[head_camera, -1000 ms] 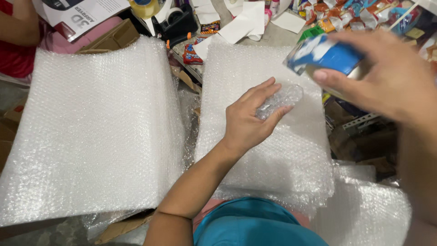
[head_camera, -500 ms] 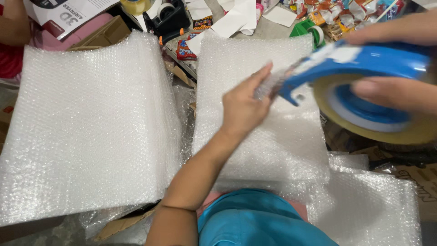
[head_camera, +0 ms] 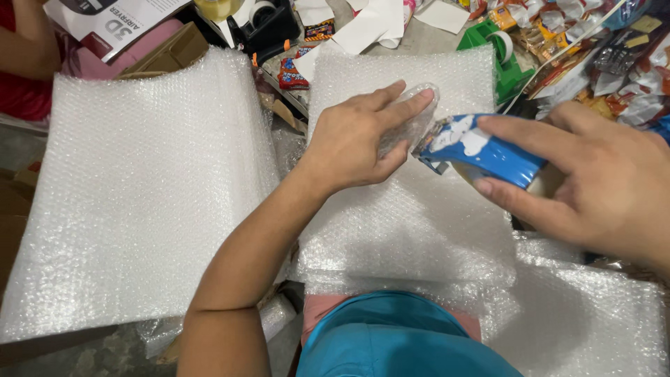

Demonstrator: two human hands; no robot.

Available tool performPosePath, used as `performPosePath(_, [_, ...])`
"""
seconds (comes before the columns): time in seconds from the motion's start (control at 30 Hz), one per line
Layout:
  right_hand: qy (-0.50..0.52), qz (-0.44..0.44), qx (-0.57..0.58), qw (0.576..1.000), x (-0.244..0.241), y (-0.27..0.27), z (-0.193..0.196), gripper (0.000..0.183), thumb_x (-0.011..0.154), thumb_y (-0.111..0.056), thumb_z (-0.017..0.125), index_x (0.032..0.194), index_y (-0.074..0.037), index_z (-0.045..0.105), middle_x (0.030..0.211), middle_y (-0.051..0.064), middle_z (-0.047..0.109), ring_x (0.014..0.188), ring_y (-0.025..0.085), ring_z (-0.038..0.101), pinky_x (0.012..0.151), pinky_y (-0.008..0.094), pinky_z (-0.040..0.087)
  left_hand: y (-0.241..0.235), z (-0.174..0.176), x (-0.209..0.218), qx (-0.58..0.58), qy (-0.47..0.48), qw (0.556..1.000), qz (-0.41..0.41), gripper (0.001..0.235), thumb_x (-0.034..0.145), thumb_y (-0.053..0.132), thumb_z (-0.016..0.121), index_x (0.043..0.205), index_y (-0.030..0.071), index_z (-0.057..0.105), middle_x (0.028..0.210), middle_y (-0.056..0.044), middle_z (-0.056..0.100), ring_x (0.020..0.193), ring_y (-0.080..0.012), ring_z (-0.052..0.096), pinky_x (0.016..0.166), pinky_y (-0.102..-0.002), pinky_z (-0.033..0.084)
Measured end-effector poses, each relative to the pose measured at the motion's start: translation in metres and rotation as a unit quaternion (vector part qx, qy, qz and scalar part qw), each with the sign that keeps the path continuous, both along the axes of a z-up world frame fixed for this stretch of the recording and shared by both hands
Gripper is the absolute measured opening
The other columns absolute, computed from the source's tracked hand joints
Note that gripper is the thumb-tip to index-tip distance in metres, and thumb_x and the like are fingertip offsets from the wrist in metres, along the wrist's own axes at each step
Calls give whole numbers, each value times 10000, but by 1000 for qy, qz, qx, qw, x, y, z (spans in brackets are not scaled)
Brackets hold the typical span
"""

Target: The person wraps small items, including packaged food and electronic devices, in bubble wrap by hand and secures the wrap with a tape dispenser.

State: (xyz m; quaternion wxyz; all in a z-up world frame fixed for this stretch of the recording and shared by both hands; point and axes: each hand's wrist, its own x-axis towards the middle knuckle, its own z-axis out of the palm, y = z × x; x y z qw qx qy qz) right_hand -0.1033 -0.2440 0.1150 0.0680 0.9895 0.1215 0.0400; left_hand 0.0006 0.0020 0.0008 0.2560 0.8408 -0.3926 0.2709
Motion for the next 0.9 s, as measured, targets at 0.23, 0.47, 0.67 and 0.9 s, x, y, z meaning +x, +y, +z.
performPosePath(0.23, [128,8,-201,971,14,40,37,660,868,-616,661,1470,-365,561,938,41,619,634,175,691,568,312,594,-12,-5,1,-20,35,998,-41,399,1014,258,668,1411,270,622,1230,-111,733,987,-278,745,795,-379,605])
performPosePath(0.47, [248,131,-259,924,8,43,17,421,828,-343,700,1247,-358,668,1072,8,605,946,227,696,722,395,616,3,0,8,-30,67,997,-30,397,1049,239,662,1440,295,619,1276,-58,742,1098,-254,727,915,-357,601])
performPosePath(0.67, [104,114,38,987,31,-48,26,739,727,-525,755,1411,-269,638,989,20,691,902,163,708,838,354,588,4,-21,-23,-194,295,917,-185,864,914,17,653,1646,151,215,1619,-224,406,1481,-318,572,1243,-398,455])
performPosePath(0.9, [62,62,311,947,29,-31,22,519,905,-292,715,1367,-59,663,1037,157,771,914,224,768,850,384,605,-41,-42,-72,-405,349,830,-159,1151,873,82,807,1655,105,-36,1692,-254,246,1383,-330,595,1165,-395,512])
